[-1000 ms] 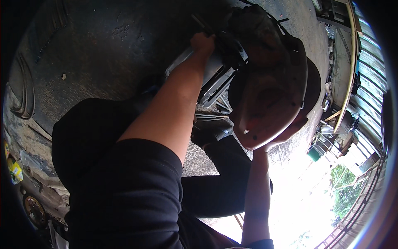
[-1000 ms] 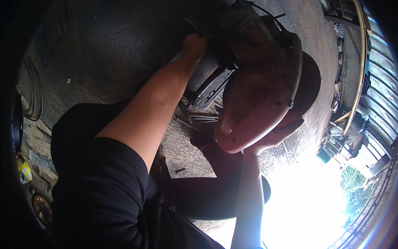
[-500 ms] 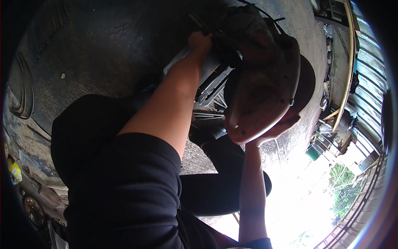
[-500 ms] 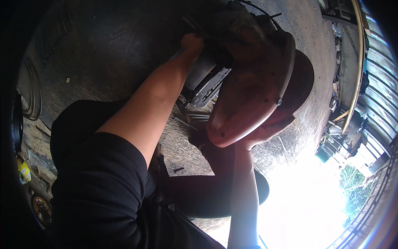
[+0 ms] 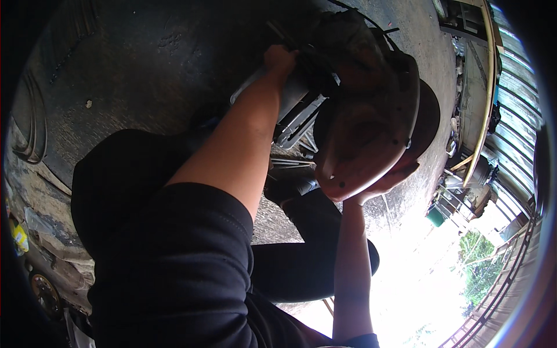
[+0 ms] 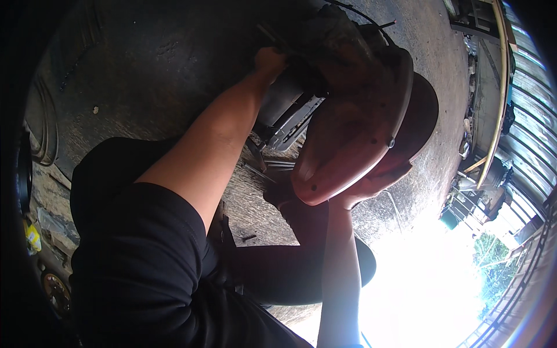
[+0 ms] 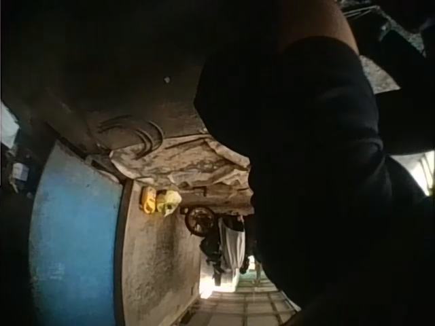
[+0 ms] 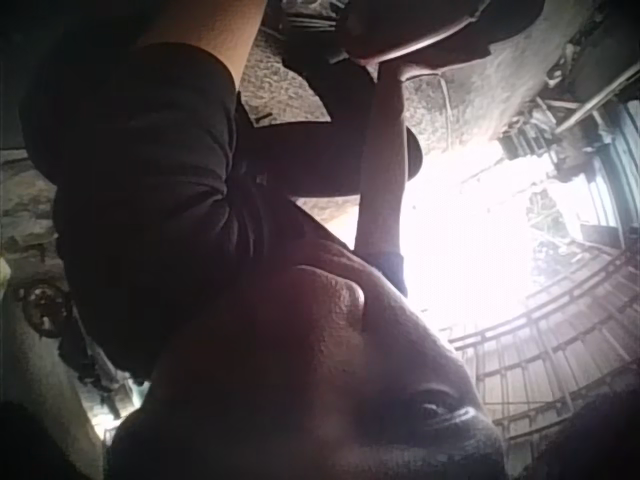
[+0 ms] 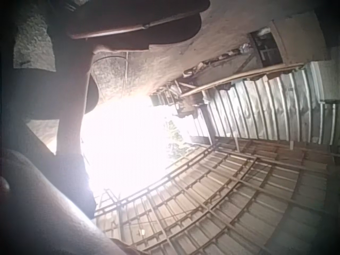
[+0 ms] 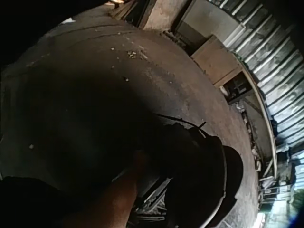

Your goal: The person places a metal rod into the clamp of a chop saw, tightens the clamp by hand, and lowers the saw blade to cut the rod. The person then removes the cut piece, clears debris, and repeats the process with another rod.

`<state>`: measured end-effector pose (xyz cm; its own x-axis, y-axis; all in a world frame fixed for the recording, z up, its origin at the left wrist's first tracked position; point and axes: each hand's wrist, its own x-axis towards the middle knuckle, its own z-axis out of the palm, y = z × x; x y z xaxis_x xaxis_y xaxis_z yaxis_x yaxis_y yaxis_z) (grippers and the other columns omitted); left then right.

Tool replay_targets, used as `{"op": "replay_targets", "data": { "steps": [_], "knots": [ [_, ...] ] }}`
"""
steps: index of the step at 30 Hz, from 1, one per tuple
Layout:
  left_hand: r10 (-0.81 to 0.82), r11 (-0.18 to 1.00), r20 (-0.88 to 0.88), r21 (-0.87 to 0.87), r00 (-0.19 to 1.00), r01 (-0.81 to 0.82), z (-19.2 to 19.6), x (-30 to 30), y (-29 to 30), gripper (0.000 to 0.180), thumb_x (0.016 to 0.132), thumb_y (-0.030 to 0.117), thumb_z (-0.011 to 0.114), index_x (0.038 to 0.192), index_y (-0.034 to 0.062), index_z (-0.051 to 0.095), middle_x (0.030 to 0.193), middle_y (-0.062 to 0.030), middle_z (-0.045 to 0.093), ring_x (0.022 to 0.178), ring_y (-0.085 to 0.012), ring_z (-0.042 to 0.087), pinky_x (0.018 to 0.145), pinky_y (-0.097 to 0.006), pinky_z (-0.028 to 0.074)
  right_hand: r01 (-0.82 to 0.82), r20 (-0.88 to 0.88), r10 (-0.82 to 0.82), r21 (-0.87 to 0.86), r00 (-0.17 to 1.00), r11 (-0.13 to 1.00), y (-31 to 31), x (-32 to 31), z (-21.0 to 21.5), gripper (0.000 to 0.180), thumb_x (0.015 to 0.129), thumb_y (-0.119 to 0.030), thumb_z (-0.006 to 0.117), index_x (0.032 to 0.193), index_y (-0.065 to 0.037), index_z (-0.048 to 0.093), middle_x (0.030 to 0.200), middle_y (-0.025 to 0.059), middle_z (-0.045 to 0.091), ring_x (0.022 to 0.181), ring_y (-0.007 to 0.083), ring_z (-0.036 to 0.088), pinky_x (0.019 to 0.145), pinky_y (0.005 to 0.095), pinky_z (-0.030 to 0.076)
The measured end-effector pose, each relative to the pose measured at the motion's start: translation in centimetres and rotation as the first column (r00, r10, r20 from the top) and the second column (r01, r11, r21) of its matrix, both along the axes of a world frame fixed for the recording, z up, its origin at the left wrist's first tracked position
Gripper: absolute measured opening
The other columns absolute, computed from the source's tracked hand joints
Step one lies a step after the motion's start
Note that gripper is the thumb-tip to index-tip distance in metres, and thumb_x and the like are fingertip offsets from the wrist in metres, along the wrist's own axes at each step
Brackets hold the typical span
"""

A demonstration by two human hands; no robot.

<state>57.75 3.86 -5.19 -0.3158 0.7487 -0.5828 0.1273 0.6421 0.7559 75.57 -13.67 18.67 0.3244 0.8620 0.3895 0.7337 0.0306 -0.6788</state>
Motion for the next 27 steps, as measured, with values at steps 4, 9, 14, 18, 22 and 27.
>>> {"op": "replay_targets", "data": {
  "steps": [4,9,14,18,22,27],
  "knots": [
    [-0.003,1.000,-0.014,0.012,1.000,0.003,0.6,-0.2,-0.2,0.037,0.072,0.038,0.076,0.092,0.0066,0.072,0.093,-0.0156,0.069,0.092,-0.0317,0.066,0.082,-0.040,0.052,-0.026,0.146,0.021,0.028,0.989,0.999,0.0,-0.5,-0.2,0.059,0.103,-0.038,0.020,0.145,0.002,0.018,0.148,0.0171,0.028,0.135,0.0249,0.032,0.113,0.0388,0.027],
    [0.026,1.000,-0.010,0.008,1.000,-0.026,0.1,-0.2,-0.1,0.037,0.072,0.038,0.076,0.092,0.0069,0.072,0.093,-0.0158,0.069,0.092,-0.0321,0.066,0.082,-0.040,0.052,-0.036,0.164,0.027,0.056,0.986,0.998,0.1,-1.7,0.2,0.058,0.103,-0.038,0.019,0.145,0.002,0.018,0.147,0.0180,0.028,0.135,0.0247,0.032,0.113,0.0387,0.028],
    [-0.014,1.000,-0.023,0.021,1.000,0.015,1.1,-0.2,-0.3,0.038,0.072,0.039,0.075,0.092,0.0065,0.072,0.094,-0.0158,0.069,0.092,-0.0321,0.066,0.082,-0.041,0.052,-0.031,0.094,0.026,0.045,0.995,0.999,-0.1,0.3,0.0,0.058,0.102,-0.037,0.027,0.144,0.002,0.021,0.144,0.0201,0.033,0.133,0.0237,0.035,0.110,0.0369,0.031],
    [-0.014,1.000,-0.047,-0.001,0.999,0.014,1.2,-0.2,0.0,0.039,0.073,0.039,0.075,0.094,0.0064,0.072,0.095,-0.0158,0.069,0.092,-0.0319,0.066,0.083,-0.040,0.052,-0.025,0.089,0.021,0.049,0.996,0.998,0.1,0.2,0.2,0.058,0.102,-0.036,0.029,0.144,0.002,0.021,0.144,0.0202,0.033,0.133,0.0239,0.035,0.109,0.0366,0.031],
    [0.014,1.000,0.010,0.007,1.000,-0.014,0.1,-0.2,-0.1,0.039,0.072,0.037,0.076,0.094,0.0058,0.072,0.095,-0.0162,0.069,0.093,-0.0326,0.066,0.084,-0.040,0.051,-0.027,0.091,0.023,0.049,0.996,0.998,0.2,-0.1,0.0,0.058,0.102,-0.035,0.031,0.144,0.003,0.021,0.143,0.0203,0.033,0.133,0.0240,0.036,0.109,0.0363,0.031],
    [0.066,0.998,0.016,-0.010,0.998,-0.066,0.9,-0.3,-0.3,0.038,0.072,0.037,0.076,0.093,0.0053,0.072,0.095,-0.0165,0.069,0.093,-0.0325,0.066,0.084,-0.040,0.051,-0.025,0.070,0.021,0.046,0.997,0.999,0.1,0.0,-0.2,0.057,0.101,-0.034,0.033,0.144,0.003,0.021,0.143,0.0203,0.034,0.133,0.0242,0.036,0.109,0.0360,0.032]
  ]
}}
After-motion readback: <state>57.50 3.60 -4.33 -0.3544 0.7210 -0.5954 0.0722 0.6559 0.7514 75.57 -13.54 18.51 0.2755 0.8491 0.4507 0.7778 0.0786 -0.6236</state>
